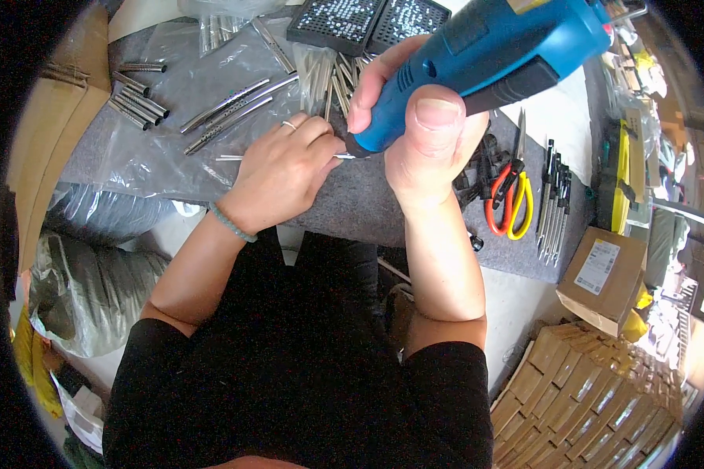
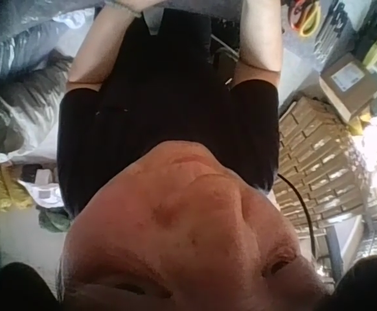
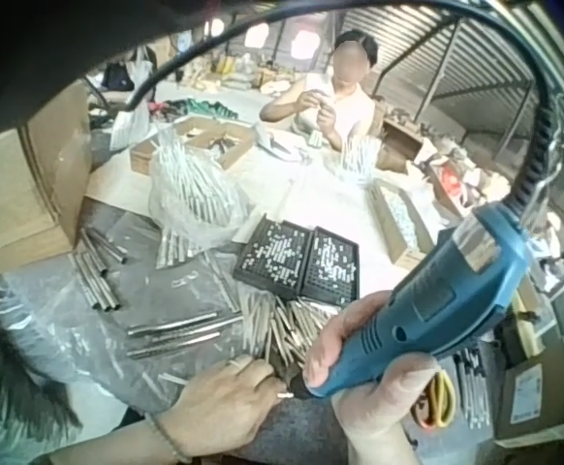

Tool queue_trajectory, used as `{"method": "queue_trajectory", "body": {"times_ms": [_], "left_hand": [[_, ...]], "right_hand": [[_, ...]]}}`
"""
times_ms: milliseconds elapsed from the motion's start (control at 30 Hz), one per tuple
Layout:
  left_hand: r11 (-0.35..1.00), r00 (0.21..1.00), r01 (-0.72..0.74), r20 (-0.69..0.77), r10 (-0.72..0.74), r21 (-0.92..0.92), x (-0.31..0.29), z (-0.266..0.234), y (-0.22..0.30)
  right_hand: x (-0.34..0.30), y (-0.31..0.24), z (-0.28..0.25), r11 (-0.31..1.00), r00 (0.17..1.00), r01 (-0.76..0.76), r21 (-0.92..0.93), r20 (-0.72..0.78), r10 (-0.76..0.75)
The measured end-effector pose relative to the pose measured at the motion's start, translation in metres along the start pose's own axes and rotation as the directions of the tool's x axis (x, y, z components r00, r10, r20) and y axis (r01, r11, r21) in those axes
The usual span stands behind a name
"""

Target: Assembling hardware components by inserting metal pins into tubes and securing them with an electric screwdriver.

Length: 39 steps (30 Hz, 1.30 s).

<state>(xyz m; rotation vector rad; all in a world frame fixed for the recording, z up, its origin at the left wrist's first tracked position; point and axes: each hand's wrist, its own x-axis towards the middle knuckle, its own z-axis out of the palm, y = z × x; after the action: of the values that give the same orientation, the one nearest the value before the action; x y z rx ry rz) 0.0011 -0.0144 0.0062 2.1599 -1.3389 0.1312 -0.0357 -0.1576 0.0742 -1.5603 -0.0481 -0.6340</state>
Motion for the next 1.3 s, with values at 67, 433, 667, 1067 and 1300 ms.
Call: {"method": "queue_trajectory", "body": {"times_ms": [67, 433, 667, 1067, 1300], "left_hand": [[1.0, 1.0, 0.003, 0.009, -0.003, 0.002, 0.0002, -0.0003, 0.0005], [1.0, 1.0, -0.01, 0.005, 0.01, 0.002, 0.0017, -0.0016, 0.0005], [1.0, 1.0, -0.014, 0.004, 0.014, -0.019, 0.0015, -0.0013, 0.0007], [1.0, 0.997, -0.027, -0.07, 0.026, -0.014, 0.0014, 0.0011, 0.0014], [0.999, 0.998, -0.025, -0.067, 0.023, -0.025, 0.0026, 0.0008, 0.0008]], "right_hand": [[0.0022, 0.0007, -0.0012, 1.0, 1.0, 0.0, -0.01, 0.019, 0.0], [0.0049, -0.0006, 0.0006, 0.999, 0.985, -0.032, 0.038, 0.168, 0.026], [0.0008, 0.0017, -0.0015, 0.998, 0.994, -0.025, 0.056, 0.107, 0.019], [0.0042, 0.0029, 0.0049, 0.999, 1.0, 0.003, 0.035, 0.028, -0.004], [0.0001, 0.002, 0.0019, 0.997, 1.0, -0.018, 0.078, 0.016, 0.017]]}}
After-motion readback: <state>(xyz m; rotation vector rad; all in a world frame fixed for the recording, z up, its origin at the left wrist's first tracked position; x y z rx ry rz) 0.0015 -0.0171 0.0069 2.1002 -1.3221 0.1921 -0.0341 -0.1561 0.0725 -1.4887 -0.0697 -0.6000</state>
